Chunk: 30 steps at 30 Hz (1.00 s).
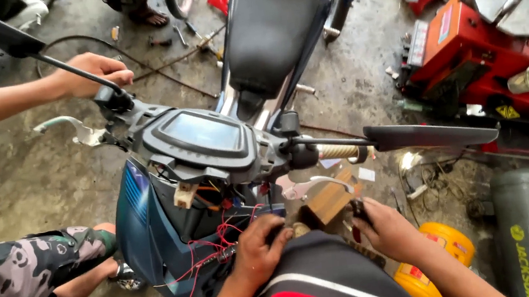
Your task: Testing and repairing the electrical wiring system of a motorcycle, involving wire manipulation and taping.
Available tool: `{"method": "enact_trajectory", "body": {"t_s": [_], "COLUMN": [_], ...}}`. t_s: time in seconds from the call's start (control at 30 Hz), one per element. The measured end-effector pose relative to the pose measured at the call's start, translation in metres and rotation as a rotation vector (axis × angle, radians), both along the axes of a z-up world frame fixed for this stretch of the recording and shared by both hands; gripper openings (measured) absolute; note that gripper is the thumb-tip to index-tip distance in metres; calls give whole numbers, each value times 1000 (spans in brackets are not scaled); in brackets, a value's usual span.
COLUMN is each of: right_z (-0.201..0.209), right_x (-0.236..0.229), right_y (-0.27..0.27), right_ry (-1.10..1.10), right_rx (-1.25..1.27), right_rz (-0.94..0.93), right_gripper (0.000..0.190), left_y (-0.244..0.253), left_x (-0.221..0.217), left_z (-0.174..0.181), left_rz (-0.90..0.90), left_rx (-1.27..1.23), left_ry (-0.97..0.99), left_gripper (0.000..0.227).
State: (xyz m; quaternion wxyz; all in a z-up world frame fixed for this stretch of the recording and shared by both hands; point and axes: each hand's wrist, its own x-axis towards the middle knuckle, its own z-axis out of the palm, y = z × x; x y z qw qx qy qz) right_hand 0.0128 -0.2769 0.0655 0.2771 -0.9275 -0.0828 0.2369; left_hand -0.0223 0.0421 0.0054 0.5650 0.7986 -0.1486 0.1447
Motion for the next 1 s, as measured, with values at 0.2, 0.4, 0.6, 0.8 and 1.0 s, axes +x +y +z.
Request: {"method": "enact_trajectory", "body": {"t_s": [0.2, 0.4, 0.6, 0.8, 1.0], "right_z": [80, 151, 69, 76, 84], "right_x": [-3, 32, 102, 91, 84], "right_y": [24, 102, 160, 176, 174], "right_ry": [172, -875, -835, -763, -590], "right_rx": [-92, 415, 176, -304, -289], "right_rz": [373, 268, 70, 141, 107], "right_gripper": [55, 30, 50, 50, 53], "left_y": [1, 3, 8, 21, 30], "left_x": [5, 15, 19, 19, 29], "left_z": [7, -1, -7, -14, -11], "left_rz": [19, -30, 38, 28, -35], "left_rx": [-105, -185, -285, -395, -347], "left_ry": [-53, -15, -39, 281, 390], "left_gripper": [10, 15, 13, 15, 17]}}
